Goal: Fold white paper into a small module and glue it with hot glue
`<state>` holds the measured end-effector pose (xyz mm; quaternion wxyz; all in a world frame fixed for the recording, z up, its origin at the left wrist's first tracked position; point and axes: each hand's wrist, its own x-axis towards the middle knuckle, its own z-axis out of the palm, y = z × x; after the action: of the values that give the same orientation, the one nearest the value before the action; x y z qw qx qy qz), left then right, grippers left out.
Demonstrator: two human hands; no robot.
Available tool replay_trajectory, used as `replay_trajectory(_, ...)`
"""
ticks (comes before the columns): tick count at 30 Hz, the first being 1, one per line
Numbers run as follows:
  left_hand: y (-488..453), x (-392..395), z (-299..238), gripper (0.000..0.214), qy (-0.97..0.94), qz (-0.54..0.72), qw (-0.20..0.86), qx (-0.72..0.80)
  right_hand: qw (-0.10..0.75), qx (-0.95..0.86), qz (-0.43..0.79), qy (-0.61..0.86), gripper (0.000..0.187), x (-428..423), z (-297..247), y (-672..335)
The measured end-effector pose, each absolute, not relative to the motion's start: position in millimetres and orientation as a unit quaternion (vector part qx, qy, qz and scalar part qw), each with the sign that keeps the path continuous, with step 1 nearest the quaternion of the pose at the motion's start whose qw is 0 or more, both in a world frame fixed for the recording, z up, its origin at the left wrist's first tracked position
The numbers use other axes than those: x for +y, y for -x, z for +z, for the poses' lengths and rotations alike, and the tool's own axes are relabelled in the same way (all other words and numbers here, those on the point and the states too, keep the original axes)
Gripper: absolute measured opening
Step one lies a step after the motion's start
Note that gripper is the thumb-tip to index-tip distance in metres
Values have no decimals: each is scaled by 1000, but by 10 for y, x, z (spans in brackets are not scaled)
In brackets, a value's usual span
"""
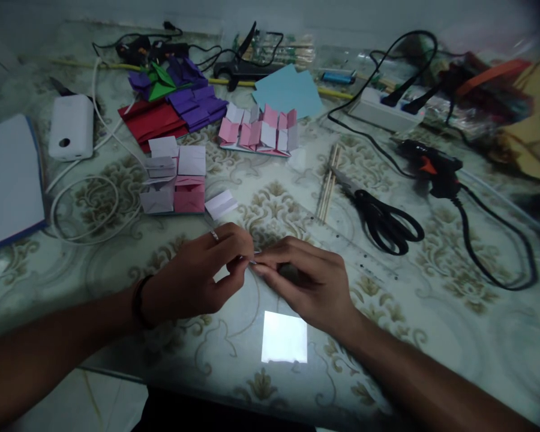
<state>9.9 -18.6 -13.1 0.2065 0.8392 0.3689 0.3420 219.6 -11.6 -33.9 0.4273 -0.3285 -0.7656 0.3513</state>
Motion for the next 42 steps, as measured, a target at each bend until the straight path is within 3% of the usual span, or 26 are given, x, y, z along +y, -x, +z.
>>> replay_trajectory(28, -92, -212, -124, 26, -857, 324, 192, 353, 426, -780, 319, 329, 8, -131, -322, -2190)
replay_trajectory(42, -95, -236, -149, 26, -855, 322, 204, 351, 411, -796, 290, 335, 19, -191, -250, -2142)
